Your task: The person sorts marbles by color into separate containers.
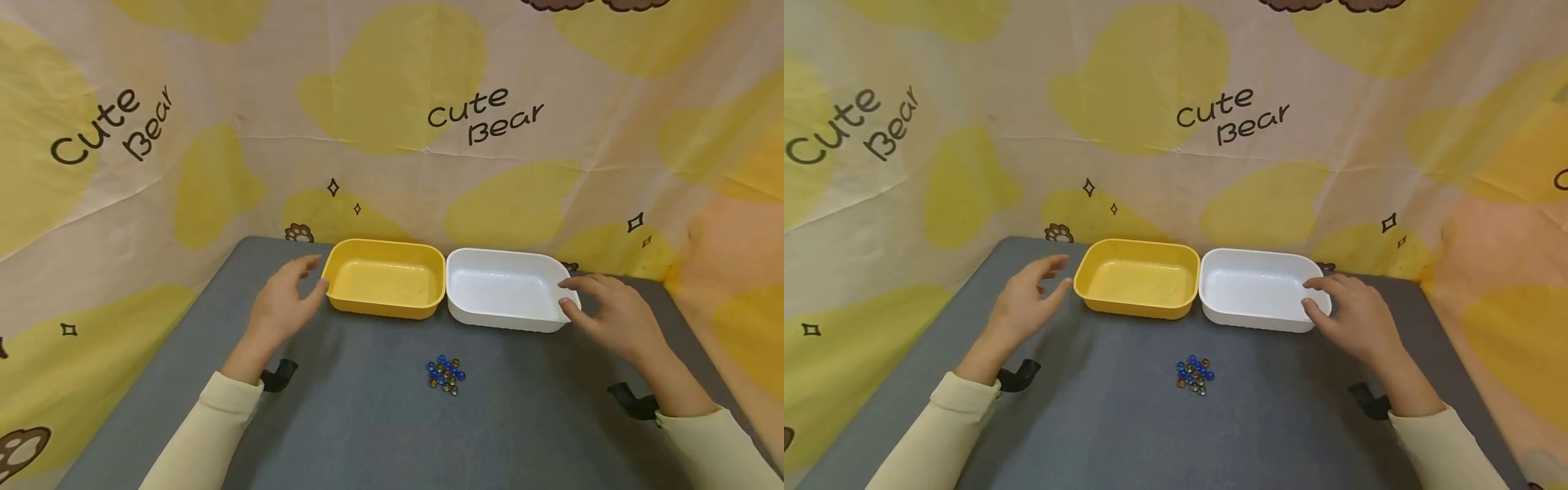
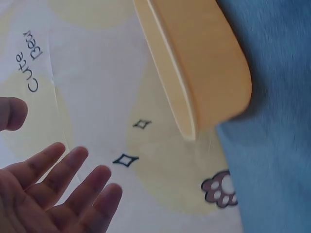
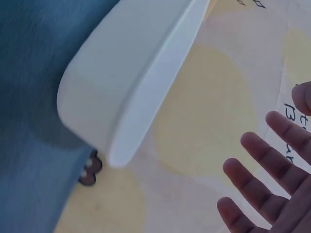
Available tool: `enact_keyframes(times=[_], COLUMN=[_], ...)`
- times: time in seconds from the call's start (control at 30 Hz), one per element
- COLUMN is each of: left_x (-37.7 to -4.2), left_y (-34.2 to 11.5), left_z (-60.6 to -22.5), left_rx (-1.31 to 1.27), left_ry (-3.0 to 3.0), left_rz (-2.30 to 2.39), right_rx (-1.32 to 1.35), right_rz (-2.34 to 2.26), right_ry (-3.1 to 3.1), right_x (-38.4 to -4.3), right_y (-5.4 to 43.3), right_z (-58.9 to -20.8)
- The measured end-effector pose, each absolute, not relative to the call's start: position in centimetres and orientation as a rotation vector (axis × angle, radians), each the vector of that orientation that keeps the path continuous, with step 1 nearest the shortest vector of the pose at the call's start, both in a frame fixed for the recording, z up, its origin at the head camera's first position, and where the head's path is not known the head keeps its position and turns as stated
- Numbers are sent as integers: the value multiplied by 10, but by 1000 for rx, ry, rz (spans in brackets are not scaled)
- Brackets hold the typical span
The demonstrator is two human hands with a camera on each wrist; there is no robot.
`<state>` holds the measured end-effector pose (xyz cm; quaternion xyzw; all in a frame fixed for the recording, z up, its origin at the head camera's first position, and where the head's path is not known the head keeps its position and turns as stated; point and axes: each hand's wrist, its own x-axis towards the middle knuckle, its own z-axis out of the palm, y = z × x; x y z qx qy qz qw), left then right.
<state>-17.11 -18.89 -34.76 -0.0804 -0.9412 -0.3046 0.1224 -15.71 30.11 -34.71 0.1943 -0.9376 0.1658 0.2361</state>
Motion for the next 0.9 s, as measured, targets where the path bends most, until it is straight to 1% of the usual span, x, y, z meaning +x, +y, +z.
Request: enact_keyframes(times=[0.27,0.7,0.9], left_x=[-165,-166,-170], left_y=[-170,-137,-125], left_z=[-361,-381,-396], left_rx=[-284,-494,-601], left_ry=[-2714,-2689,-2728], left_rz=[-1144,-1516,-1548], right_rx=[535,569,581], right_rz=[644,878,910], right_ry=[-2580,-2507,-2531], right_x=[-169,-189,-194], right_y=[283,253,250], right_z=[-366,-404,-416])
